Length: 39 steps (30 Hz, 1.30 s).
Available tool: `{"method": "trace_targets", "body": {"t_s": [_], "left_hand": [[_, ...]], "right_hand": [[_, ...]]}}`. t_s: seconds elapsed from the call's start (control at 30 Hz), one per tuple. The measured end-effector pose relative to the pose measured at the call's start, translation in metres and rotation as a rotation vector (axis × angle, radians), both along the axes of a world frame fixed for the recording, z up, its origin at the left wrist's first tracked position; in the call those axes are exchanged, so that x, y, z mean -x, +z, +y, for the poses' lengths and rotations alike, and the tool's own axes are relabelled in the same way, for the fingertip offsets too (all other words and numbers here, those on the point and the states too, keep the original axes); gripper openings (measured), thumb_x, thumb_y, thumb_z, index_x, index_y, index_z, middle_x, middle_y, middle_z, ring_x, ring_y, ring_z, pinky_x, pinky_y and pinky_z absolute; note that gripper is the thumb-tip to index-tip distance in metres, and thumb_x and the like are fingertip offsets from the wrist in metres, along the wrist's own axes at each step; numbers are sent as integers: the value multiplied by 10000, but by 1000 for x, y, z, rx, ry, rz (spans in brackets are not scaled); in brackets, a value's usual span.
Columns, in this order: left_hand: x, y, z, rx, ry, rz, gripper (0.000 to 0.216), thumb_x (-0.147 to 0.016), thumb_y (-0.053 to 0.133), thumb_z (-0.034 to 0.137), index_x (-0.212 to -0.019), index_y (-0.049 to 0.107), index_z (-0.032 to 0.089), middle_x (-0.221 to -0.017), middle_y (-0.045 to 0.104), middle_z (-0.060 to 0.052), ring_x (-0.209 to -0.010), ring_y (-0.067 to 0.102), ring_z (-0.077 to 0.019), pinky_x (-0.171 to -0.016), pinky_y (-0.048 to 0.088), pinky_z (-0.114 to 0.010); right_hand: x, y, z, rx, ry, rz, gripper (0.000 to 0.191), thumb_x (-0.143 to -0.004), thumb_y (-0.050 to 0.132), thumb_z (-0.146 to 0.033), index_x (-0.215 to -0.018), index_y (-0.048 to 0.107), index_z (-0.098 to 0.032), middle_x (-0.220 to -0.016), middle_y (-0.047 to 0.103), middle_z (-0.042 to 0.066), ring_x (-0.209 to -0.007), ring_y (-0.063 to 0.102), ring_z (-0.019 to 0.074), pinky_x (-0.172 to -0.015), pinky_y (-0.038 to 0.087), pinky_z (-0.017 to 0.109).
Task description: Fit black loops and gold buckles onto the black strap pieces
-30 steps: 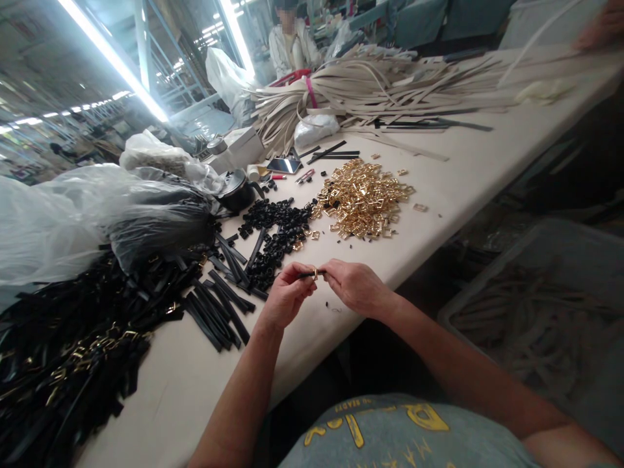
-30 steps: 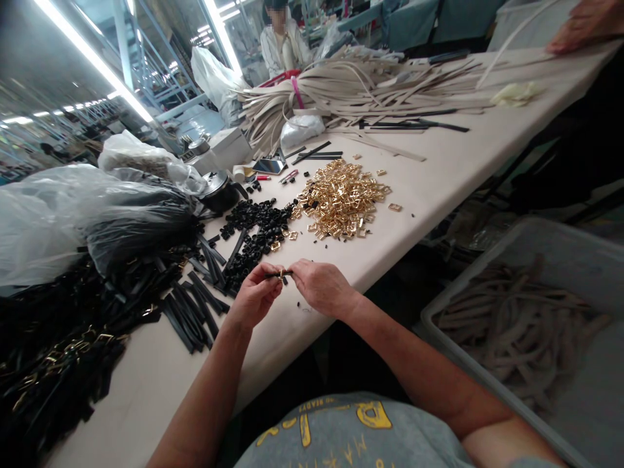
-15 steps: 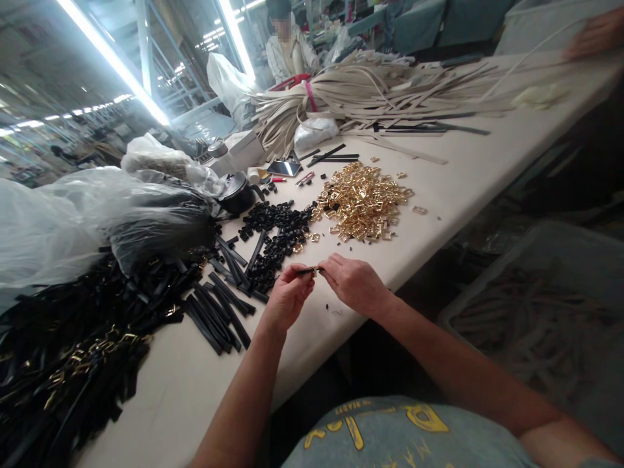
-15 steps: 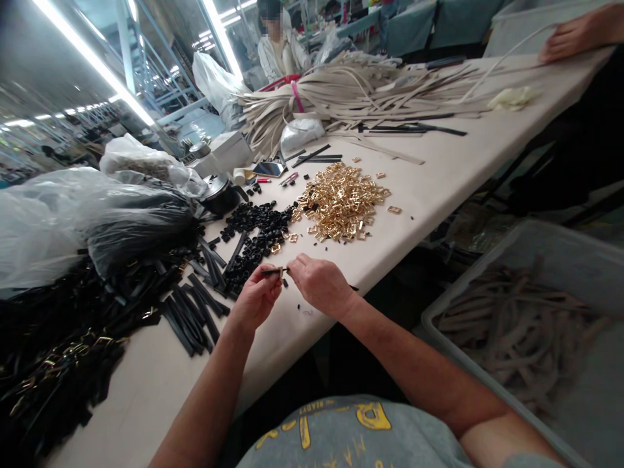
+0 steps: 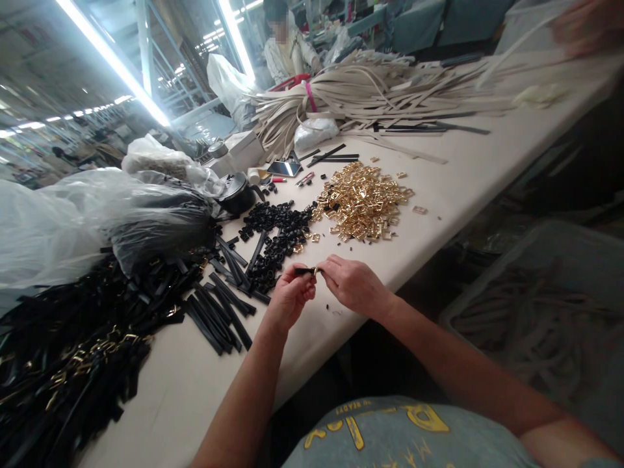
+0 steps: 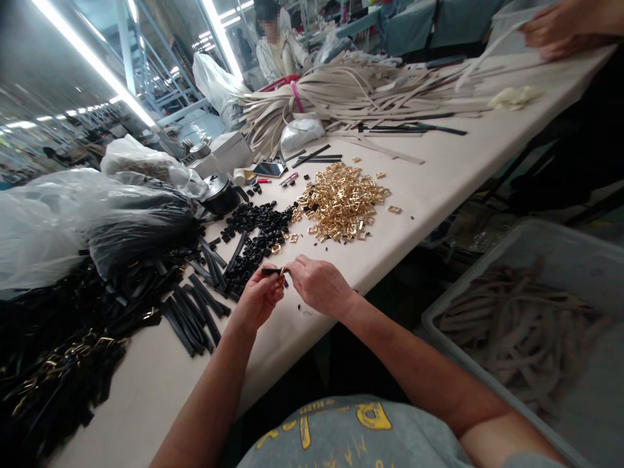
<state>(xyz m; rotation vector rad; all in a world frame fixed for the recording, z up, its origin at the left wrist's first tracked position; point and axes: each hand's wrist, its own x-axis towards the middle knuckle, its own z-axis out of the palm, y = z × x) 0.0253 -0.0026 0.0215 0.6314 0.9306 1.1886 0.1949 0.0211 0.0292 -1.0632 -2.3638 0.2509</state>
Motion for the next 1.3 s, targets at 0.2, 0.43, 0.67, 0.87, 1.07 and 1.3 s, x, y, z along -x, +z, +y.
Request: {"method": "trace_targets", "body": {"t_s": [0.2, 0.43, 0.67, 0.87, 1.07, 1.3], "left_hand": [[0, -3, 2, 24, 19, -51, 332, -607, 839, 205, -817, 583, 188, -730, 652, 14, -587, 563, -43, -564, 451, -140], [1, -5, 2, -15, 5, 23, 318, -616, 837, 208, -832, 604, 186, -713, 633, 25, -594, 566, -55, -559, 434, -154], [2, -8, 1, -115, 23, 259, 254, -717, 782, 358, -810, 646, 164, -681, 643, 2, -594, 569, -78, -594, 448, -198], [1, -8, 4, -14, 56, 106, 275, -684, 817, 329, -767, 627, 148, -672, 604, 27, -606, 581, -54, -588, 462, -156], [8, -10, 4, 136, -4, 11, 313, -649, 846, 298, -780, 615, 133, -662, 610, 21, -562, 579, -51, -534, 470, -144], [5, -8, 3, 50, 24, 56, 283, -644, 842, 272, -768, 617, 151, -659, 614, 29, -568, 571, -47, -550, 450, -143]], "right_hand": [[0, -8, 0, -35, 10, 59, 342, -932, 408, -94, -1246, 539, -124, -1075, 638, 120, -957, 609, 215, -812, 477, 314], [1, -8, -1, 34, -8, 6, 292, -945, 411, -100, -1186, 572, -135, -988, 643, 104, -868, 618, 192, -762, 464, 286], [-3, 9, -3, 126, 38, -137, 203, -952, 440, -119, -1035, 625, -136, -916, 651, 92, -801, 609, 180, -702, 411, 274], [-5, 10, -2, 183, 7, -23, 177, -963, 471, -188, -974, 643, -144, -932, 676, 81, -848, 616, 176, -730, 396, 269], [-6, 7, -2, 168, -27, 39, 115, -898, 527, -164, -853, 633, -165, -803, 658, 32, -730, 577, 143, -667, 352, 253], [-5, 6, -2, 56, -62, -26, 134, -897, 512, -174, -825, 624, -163, -801, 652, 41, -705, 570, 149, -641, 324, 271]]}}
